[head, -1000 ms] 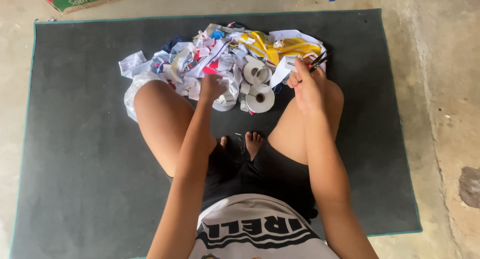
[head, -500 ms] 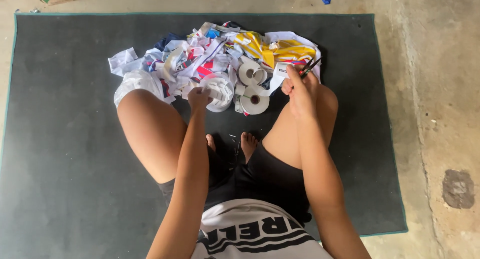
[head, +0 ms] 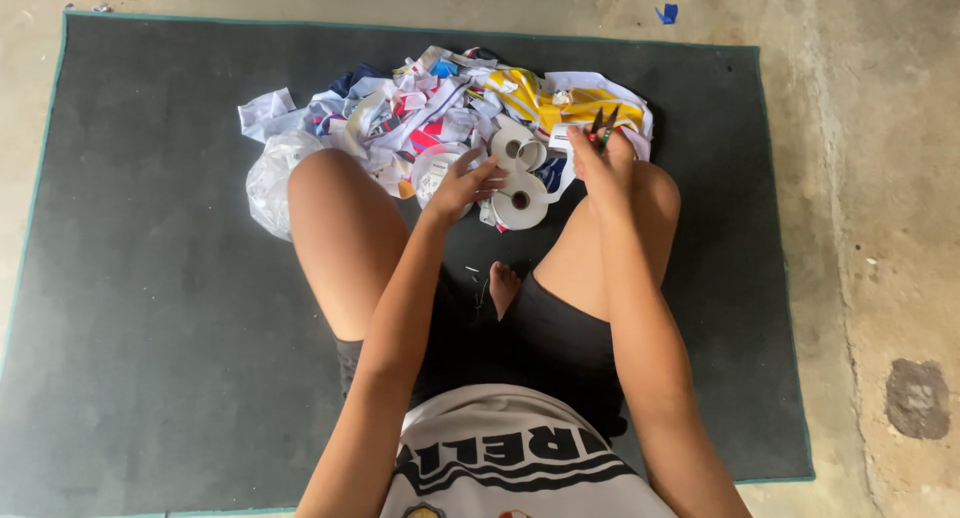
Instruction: The person sits on a mat and uses scissors to cut a roll of white paper tape into smaller strips. They repeatedly pick up the tape roll, cut a section, and place the cut piece onto a pile of other materials on the mat.
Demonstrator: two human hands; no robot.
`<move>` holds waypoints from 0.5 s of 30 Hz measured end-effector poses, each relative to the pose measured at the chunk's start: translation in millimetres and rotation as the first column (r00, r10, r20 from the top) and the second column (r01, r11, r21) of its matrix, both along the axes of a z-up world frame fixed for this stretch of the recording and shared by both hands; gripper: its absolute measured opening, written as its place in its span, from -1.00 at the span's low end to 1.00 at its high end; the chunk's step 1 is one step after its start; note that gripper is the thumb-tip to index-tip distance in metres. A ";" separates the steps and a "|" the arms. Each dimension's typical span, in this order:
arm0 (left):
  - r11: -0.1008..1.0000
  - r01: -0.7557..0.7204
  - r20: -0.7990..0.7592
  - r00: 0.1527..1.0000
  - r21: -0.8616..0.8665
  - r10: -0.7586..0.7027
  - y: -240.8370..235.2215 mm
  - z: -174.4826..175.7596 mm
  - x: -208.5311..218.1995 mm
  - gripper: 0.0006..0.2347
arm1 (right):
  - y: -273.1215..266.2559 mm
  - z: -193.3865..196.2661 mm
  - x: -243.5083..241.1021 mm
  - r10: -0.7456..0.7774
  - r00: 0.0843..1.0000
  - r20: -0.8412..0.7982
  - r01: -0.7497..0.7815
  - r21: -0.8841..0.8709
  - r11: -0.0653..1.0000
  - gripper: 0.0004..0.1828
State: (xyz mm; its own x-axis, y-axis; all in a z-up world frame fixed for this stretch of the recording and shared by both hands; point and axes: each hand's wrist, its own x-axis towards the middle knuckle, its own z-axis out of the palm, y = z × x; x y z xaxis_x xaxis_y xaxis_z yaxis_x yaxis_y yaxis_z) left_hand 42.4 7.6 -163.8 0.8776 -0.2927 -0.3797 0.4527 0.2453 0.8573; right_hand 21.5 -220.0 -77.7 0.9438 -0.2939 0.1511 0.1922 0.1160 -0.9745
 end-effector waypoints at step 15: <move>0.980 -0.075 0.459 0.875 -0.183 0.153 14.7 197.4 23.8 -0.41 | 20.2 30.2 -24.8 0.428 0.754 -0.498 -0.645 -0.443 0.622 -0.70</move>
State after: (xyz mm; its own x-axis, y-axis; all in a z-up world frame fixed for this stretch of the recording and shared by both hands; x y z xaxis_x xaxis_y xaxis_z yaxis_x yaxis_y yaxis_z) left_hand 66.2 22.3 33.6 0.9715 -0.2005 0.1266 -0.0321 0.4176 0.9080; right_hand -3.3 -199.7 -47.4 0.9198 0.3200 -0.2270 -0.0472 -0.4841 -0.8737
